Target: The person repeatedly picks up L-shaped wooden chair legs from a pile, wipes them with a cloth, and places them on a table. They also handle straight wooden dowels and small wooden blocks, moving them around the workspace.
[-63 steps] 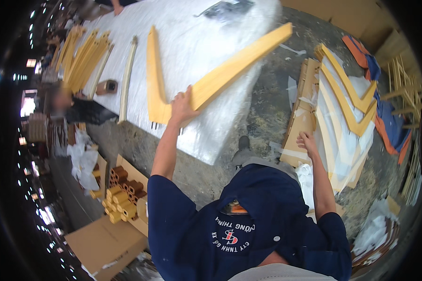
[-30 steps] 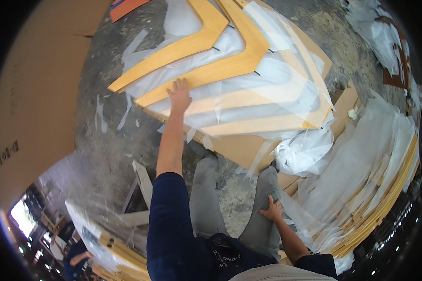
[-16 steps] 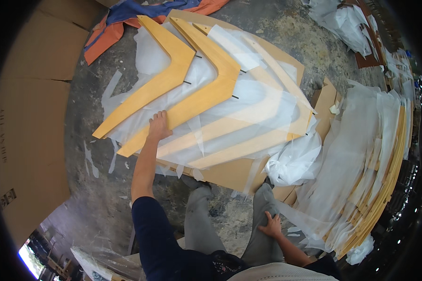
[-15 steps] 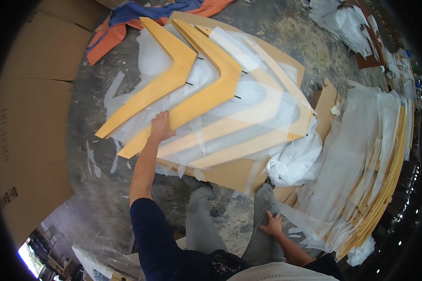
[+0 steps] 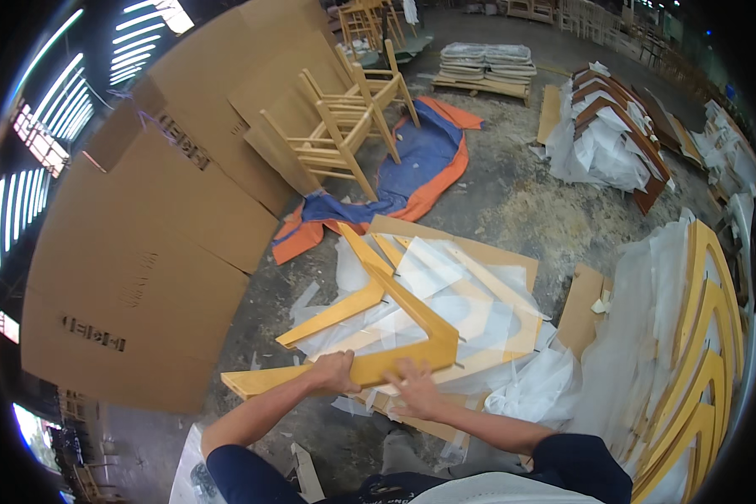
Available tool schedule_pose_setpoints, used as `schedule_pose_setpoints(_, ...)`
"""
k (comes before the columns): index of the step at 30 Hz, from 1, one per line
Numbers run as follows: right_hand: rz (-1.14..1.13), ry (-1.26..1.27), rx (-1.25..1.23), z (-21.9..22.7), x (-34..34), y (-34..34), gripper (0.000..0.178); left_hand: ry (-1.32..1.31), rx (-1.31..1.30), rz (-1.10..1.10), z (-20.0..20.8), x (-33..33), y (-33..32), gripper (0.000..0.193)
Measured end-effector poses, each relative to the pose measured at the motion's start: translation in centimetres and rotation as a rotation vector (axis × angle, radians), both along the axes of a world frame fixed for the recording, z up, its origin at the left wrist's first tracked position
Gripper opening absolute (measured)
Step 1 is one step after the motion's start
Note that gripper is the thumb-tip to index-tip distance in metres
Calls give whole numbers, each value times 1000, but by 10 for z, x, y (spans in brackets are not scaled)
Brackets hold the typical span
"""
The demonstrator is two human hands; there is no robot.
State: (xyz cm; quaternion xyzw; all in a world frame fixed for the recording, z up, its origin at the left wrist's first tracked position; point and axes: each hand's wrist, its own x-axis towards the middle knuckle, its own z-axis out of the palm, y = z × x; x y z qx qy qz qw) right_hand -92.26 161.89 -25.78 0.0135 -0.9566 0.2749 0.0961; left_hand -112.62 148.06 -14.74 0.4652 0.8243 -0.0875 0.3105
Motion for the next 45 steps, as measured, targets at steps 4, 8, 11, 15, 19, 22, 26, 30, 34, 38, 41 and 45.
schedule_pose_setpoints(4,190,136,-209,55,15,-29,90,32,-94,-81,114,87,-11,73)
schedule_pose_setpoints(8,280,198,-333,136,72,-61,94,259,-208,-107,215,172,-27,70)
schedule_pose_setpoints(11,327,284,-629,180,65,-43,92,829,232,-172,290,242,-14,59)
schedule_pose_setpoints(15,305,299,-1035,252,80,-53,70,953,860,302,290,328,-87,63)
schedule_pose_setpoints(19,535,22,-1250,296,132,-114,65,1082,842,1083,167,415,-268,61)
schedule_pose_setpoints(22,707,-186,-1371,297,174,-173,73,548,1161,1884,92,491,-342,65)
schedule_pose_setpoints(26,999,-373,-1725,315,230,-264,82,859,1532,1959,60,584,-400,60)
schedule_pose_setpoints(30,1003,-581,-1754,290,272,-346,76,890,1789,2329,65,688,-452,47)
schedule_pose_setpoints(34,819,-812,-1480,238,268,-410,65,1145,1443,2555,45,785,-517,45)
schedule_pose_setpoints(38,751,-1038,-1250,146,257,-487,62,1205,1058,2578,32,816,-602,47)
schedule_pose_setpoints(41,675,-1201,-1114,73,244,-525,61,1199,831,2584,16,808,-648,51)
schedule_pose_setpoints(45,603,-1315,-1023,40,234,-550,56,1078,698,2595,-28,802,-696,60)
